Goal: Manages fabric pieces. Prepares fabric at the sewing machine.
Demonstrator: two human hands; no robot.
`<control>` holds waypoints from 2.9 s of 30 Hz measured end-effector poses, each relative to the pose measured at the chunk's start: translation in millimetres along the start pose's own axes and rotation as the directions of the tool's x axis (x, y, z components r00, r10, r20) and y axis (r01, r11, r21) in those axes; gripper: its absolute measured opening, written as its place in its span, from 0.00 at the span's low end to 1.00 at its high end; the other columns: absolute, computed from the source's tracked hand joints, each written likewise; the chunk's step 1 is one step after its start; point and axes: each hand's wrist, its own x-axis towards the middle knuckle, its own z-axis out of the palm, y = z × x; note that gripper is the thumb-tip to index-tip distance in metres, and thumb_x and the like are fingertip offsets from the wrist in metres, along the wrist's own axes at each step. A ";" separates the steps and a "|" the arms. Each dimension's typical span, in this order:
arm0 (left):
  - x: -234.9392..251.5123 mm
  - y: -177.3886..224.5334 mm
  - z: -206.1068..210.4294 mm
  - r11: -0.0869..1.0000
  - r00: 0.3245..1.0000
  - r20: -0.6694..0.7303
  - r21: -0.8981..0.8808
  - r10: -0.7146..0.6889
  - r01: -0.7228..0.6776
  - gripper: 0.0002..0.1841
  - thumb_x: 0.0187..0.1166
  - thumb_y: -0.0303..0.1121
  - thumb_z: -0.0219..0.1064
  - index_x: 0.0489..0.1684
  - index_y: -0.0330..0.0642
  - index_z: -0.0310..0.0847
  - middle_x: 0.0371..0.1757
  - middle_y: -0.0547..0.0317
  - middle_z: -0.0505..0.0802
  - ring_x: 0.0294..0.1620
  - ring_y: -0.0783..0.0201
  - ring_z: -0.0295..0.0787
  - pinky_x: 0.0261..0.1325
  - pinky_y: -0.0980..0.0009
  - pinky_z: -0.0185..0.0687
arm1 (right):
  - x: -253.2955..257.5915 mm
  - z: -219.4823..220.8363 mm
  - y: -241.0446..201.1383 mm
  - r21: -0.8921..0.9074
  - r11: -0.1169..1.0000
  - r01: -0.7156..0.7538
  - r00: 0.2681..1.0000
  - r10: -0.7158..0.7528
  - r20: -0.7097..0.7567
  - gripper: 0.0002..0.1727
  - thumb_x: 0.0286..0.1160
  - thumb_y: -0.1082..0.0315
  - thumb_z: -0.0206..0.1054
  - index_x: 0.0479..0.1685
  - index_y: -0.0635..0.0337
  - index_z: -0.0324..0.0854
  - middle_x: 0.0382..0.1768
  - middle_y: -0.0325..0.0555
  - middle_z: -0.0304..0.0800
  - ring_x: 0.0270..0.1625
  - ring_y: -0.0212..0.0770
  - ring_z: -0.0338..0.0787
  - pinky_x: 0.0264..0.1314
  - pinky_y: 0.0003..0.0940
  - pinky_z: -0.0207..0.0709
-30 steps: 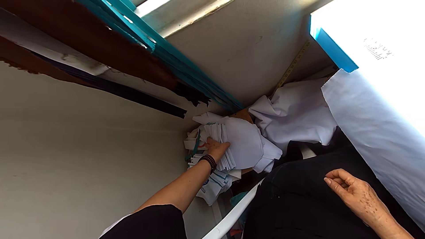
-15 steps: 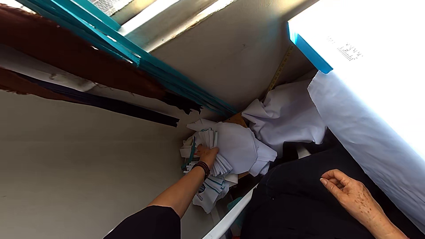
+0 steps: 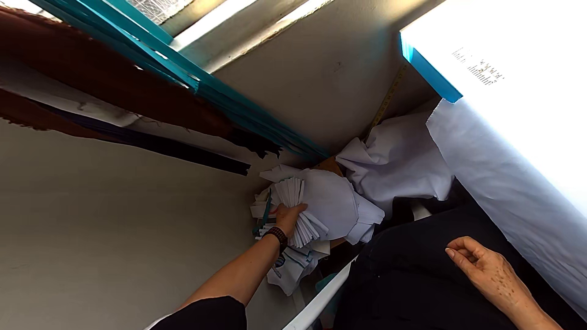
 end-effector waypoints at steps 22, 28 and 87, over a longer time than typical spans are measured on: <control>48.9 42.3 -31.6 0.875 0.920 0.392 0.445 0.001 -0.191 0.33 0.81 0.34 0.70 0.84 0.33 0.61 0.72 0.29 0.81 0.72 0.40 0.81 0.75 0.45 0.74 | 5.1 7.0 -3.6 -0.024 0.999 -0.045 0.998 0.045 0.031 0.13 0.75 0.60 0.65 0.46 0.59 0.89 0.28 0.43 0.91 0.29 0.38 0.89 0.36 0.40 0.82; 33.6 50.0 -22.4 0.724 0.928 0.366 0.620 0.074 -0.303 0.41 0.60 0.34 0.88 0.74 0.28 0.72 0.65 0.31 0.87 0.69 0.42 0.84 0.75 0.46 0.75 | 0.9 5.9 0.4 -0.003 0.997 -0.077 0.997 0.077 0.028 0.13 0.75 0.60 0.65 0.46 0.60 0.89 0.28 0.43 0.91 0.29 0.38 0.90 0.36 0.38 0.83; 54.3 63.8 -17.2 0.628 0.765 0.107 0.505 0.635 -0.592 0.29 0.85 0.37 0.67 0.78 0.24 0.69 0.74 0.24 0.79 0.79 0.28 0.72 0.80 0.31 0.59 | -28.7 -20.8 31.0 0.006 0.991 -0.132 0.991 0.132 0.005 0.15 0.77 0.65 0.67 0.51 0.69 0.87 0.34 0.55 0.93 0.33 0.48 0.91 0.40 0.47 0.83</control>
